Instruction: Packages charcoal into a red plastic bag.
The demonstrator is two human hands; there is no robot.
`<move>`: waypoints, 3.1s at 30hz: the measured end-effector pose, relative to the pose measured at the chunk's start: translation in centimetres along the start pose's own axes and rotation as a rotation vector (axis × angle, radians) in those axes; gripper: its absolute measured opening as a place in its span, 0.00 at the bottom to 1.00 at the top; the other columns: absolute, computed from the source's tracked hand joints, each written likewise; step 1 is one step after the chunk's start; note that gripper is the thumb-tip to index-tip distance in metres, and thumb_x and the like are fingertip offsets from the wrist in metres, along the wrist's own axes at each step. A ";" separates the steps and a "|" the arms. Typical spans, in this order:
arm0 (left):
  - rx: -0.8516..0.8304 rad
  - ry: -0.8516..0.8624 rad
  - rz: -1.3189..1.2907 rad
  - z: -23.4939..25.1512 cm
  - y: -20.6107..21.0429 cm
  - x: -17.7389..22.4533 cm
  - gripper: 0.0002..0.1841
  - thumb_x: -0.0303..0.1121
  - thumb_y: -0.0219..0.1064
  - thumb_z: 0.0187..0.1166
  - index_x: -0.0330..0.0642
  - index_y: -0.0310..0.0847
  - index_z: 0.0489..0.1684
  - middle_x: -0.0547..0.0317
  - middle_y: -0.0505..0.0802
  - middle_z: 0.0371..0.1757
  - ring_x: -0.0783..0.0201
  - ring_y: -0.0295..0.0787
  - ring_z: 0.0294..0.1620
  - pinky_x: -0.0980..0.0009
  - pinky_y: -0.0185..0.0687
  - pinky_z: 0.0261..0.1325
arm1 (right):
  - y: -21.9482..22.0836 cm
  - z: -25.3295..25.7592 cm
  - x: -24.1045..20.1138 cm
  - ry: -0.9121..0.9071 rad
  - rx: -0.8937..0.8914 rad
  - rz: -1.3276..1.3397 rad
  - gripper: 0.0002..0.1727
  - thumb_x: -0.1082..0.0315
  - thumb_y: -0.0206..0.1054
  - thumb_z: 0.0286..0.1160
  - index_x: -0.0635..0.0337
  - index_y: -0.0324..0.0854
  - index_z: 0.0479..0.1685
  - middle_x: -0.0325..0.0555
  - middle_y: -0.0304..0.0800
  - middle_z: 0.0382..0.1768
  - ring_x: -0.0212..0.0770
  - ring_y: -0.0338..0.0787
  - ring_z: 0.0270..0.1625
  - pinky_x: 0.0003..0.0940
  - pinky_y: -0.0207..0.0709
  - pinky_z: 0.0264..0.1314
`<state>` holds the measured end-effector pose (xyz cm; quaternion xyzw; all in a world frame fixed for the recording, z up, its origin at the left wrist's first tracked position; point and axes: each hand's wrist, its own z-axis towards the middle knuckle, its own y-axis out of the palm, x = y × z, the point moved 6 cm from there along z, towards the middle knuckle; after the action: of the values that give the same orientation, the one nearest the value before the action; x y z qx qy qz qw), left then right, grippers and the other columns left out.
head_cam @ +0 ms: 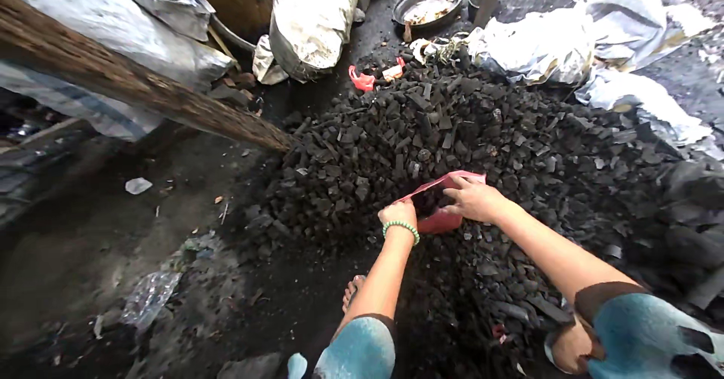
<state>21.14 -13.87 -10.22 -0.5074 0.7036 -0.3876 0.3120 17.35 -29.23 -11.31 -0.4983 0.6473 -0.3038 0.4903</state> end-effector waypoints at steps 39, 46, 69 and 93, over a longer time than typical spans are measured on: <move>-0.085 0.549 -1.381 -23.5 -1.9 -7.1 0.45 0.30 0.67 0.65 0.62 0.56 0.91 0.54 0.88 0.64 0.66 0.91 0.44 0.72 0.88 0.42 | -0.4 -16.7 -8.3 -0.357 0.021 1.256 0.24 0.73 0.71 0.62 0.64 0.78 0.63 0.48 0.94 0.45 0.42 0.95 0.45 0.40 0.91 0.51; -0.214 0.537 -1.194 -21.7 2.9 -4.2 0.38 0.33 0.70 0.69 0.54 0.64 0.87 0.50 0.90 0.58 0.62 0.88 0.47 0.63 0.84 0.47 | 11.7 -15.1 -8.8 -0.005 -0.138 0.123 0.20 0.66 0.72 0.77 0.57 0.85 0.67 0.64 0.83 0.70 0.69 0.81 0.72 0.71 0.74 0.70; -0.350 0.365 -1.399 -19.8 -0.1 -0.1 0.18 0.37 0.49 0.93 0.45 0.76 0.29 0.70 0.78 0.16 0.78 0.71 0.13 0.81 0.69 0.18 | -5.5 -22.7 -16.3 -0.641 0.494 0.153 0.09 0.77 0.72 0.68 0.64 0.89 0.46 0.53 0.94 0.37 0.54 0.95 0.39 0.59 0.86 0.42; 0.998 0.953 -0.245 -23.3 -1.6 1.9 0.07 0.28 0.73 0.74 0.36 0.93 0.44 0.46 0.92 0.32 0.47 0.94 0.34 0.52 0.89 0.37 | 1.1 -18.0 -7.7 0.050 0.389 1.614 0.15 0.64 0.47 0.93 0.56 0.79 0.44 0.34 0.82 0.20 0.22 0.71 0.13 0.16 0.64 0.12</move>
<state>1.96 -10.64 2.80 -0.1535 0.4394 -0.8770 0.1192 0.28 -23.30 -3.69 0.2200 0.7525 0.0238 0.6203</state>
